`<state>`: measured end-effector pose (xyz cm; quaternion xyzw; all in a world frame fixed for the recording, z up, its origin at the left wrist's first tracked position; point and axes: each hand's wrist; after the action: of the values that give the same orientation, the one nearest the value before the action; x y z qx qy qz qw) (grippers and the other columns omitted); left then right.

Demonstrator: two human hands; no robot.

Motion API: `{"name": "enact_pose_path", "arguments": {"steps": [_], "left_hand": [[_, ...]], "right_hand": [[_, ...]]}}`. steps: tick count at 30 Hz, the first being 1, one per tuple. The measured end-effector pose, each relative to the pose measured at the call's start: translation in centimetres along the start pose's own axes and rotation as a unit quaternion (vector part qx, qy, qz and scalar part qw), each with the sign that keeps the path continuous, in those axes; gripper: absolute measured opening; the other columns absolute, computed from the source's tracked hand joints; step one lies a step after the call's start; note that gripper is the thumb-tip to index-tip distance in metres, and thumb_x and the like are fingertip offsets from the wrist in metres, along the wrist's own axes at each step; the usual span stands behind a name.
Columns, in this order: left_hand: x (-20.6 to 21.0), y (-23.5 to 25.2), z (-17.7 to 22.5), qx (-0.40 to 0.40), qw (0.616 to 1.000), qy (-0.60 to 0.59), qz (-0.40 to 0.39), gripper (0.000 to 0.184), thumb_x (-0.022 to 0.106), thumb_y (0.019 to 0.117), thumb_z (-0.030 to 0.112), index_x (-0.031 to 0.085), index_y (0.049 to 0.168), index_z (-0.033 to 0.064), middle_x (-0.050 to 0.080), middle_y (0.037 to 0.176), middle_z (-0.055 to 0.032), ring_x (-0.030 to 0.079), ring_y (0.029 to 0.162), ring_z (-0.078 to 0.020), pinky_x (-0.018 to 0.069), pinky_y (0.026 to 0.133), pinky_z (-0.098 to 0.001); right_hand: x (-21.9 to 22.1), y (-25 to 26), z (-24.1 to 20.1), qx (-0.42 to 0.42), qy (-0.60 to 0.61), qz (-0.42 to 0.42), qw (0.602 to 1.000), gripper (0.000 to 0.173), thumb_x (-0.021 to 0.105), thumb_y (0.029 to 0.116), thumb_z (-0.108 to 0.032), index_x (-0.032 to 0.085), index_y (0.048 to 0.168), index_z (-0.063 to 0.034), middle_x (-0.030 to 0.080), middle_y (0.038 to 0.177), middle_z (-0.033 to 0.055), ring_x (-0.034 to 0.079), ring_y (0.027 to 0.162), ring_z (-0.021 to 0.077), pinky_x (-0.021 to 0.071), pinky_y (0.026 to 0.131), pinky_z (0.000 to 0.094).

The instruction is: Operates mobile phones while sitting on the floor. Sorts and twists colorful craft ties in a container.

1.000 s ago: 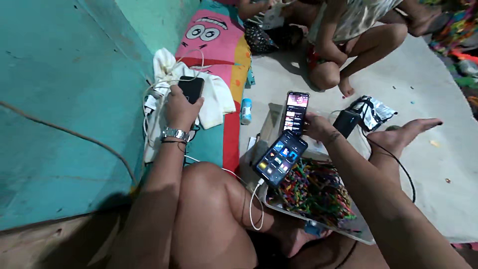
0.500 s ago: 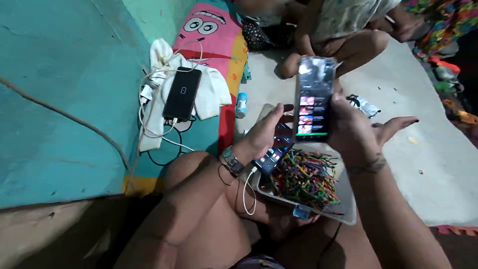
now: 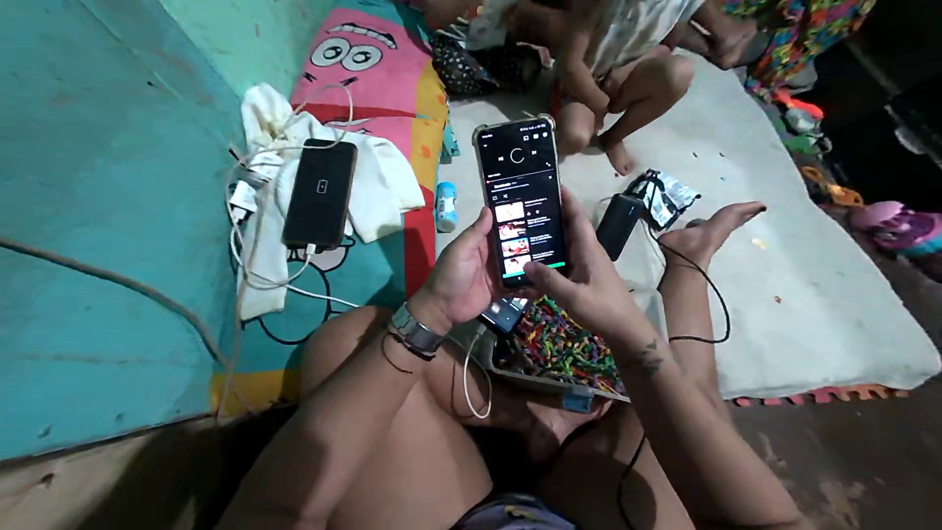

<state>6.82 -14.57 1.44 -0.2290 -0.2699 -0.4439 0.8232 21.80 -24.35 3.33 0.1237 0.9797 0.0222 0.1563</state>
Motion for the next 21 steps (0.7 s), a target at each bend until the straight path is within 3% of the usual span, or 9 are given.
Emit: {"name": "enact_pose_path", "arguments": {"steps": [4,8,10,11,13,15,17,19,21], "left_hand": [[-0.2,-0.2,0.0,0.003,1.000,-0.014,-0.014,0.061,0.013,0.1075,0.058,0.050,0.141,0.0222,0.068,0.124,-0.0066,0.070,0.105,-0.0188,0.0606,0.083,-0.0358],[-0.3,-0.2,0.0,-0.005,1.000,-0.023,-0.018,0.061,0.015,0.1070,0.059,0.048,0.144,0.0228,0.066,0.128,-0.0081,0.068,0.111,-0.0228,0.0592,0.089,-0.0421],[-0.3,-0.1,-0.1,-0.003,0.999,-0.022,-0.025,0.062,0.016,0.1069,0.059,0.047,0.146,0.0226,0.065,0.130,-0.0101,0.067,0.114,-0.0263,0.0590,0.090,-0.0465],[-0.2,-0.1,0.0,-0.003,1.000,-0.017,-0.026,0.062,0.015,0.1072,0.059,0.046,0.146,0.0221,0.065,0.131,-0.0103,0.066,0.115,-0.0271,0.0584,0.092,-0.0480],[-0.1,-0.1,-0.2,-0.004,1.000,-0.002,-0.031,0.062,0.014,0.1076,0.057,0.046,0.146,0.0212,0.065,0.130,-0.0095,0.067,0.115,-0.0261,0.0584,0.093,-0.0469],[0.1,-0.2,-0.6,-0.004,0.999,0.017,-0.043,0.061,0.014,0.1081,0.056,0.048,0.143,0.0195,0.068,0.124,-0.0076,0.068,0.111,-0.0224,0.0591,0.092,-0.0421],[0.1,-0.2,-0.9,-0.003,0.998,0.024,-0.052,0.058,0.014,0.1093,0.052,0.052,0.139,0.0194,0.069,0.118,-0.0059,0.069,0.108,-0.0192,0.0590,0.092,-0.0392],[0.2,-0.2,-1.1,0.004,0.998,0.025,-0.061,0.051,0.014,0.1102,0.047,0.051,0.135,0.0220,0.070,0.115,-0.0035,0.070,0.105,-0.0175,0.0601,0.089,-0.0372],[0.2,-0.3,-1.2,0.011,0.997,0.034,-0.069,0.047,0.015,0.1104,0.042,0.045,0.142,0.0255,0.069,0.117,-0.0028,0.069,0.106,-0.0171,0.0602,0.087,-0.0360]], "right_hand": [[0.4,-0.2,0.5,-0.033,-0.055,0.000,0.998,0.112,0.077,0.0810,-0.020,0.003,0.165,-0.0138,0.044,0.152,0.0139,0.062,0.120,0.0105,0.0579,0.093,0.0315],[0.2,-0.2,0.3,-0.006,0.021,-0.017,1.000,0.099,0.065,0.0870,-0.014,0.004,0.165,-0.0204,0.047,0.148,0.0096,0.068,0.110,0.0128,0.0638,0.082,0.0340],[0.1,-0.1,0.2,-0.034,0.000,0.013,0.999,0.087,0.063,0.0921,-0.018,0.013,0.164,-0.0170,0.050,0.147,0.0083,0.067,0.113,0.0120,0.0621,0.085,0.0320],[0.0,-0.1,0.3,-0.073,-0.055,0.042,0.995,0.081,0.061,0.0953,-0.024,0.018,0.163,-0.0125,0.047,0.151,0.0094,0.062,0.121,0.0122,0.0586,0.093,0.0329],[-0.1,0.2,0.3,-0.166,-0.205,0.108,0.959,0.069,0.055,0.0991,-0.034,0.033,0.158,-0.0074,0.031,0.162,0.0190,0.044,0.141,0.0253,0.0475,0.107,0.0453],[0.0,0.8,-0.1,-0.230,-0.301,0.150,0.913,0.058,0.054,0.0971,-0.033,0.048,0.153,-0.0162,0.019,0.165,0.0242,0.028,0.150,0.0379,0.0381,0.113,0.0552],[0.2,1.3,-0.6,-0.257,-0.346,0.164,0.888,0.055,0.054,0.0965,-0.031,0.052,0.151,-0.0261,0.012,0.168,0.0240,0.014,0.155,0.0436,0.0266,0.120,0.0608],[0.4,1.7,-1.0,-0.269,-0.374,0.172,0.871,0.055,0.052,0.0958,-0.031,0.052,0.151,-0.0299,0.010,0.169,0.0238,0.011,0.154,0.0463,0.0249,0.118,0.0624],[0.6,2.1,-1.3,-0.271,-0.394,0.175,0.861,0.056,0.050,0.0967,-0.030,0.051,0.152,-0.0308,0.011,0.169,0.0238,0.011,0.154,0.0476,0.0245,0.118,0.0636]]}}
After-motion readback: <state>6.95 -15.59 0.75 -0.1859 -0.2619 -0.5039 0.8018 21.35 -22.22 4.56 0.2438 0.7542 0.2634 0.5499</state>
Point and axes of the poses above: each hand's wrist, its own y-axis towards the middle knuckle, its own x-axis out of the palm, z = x × y
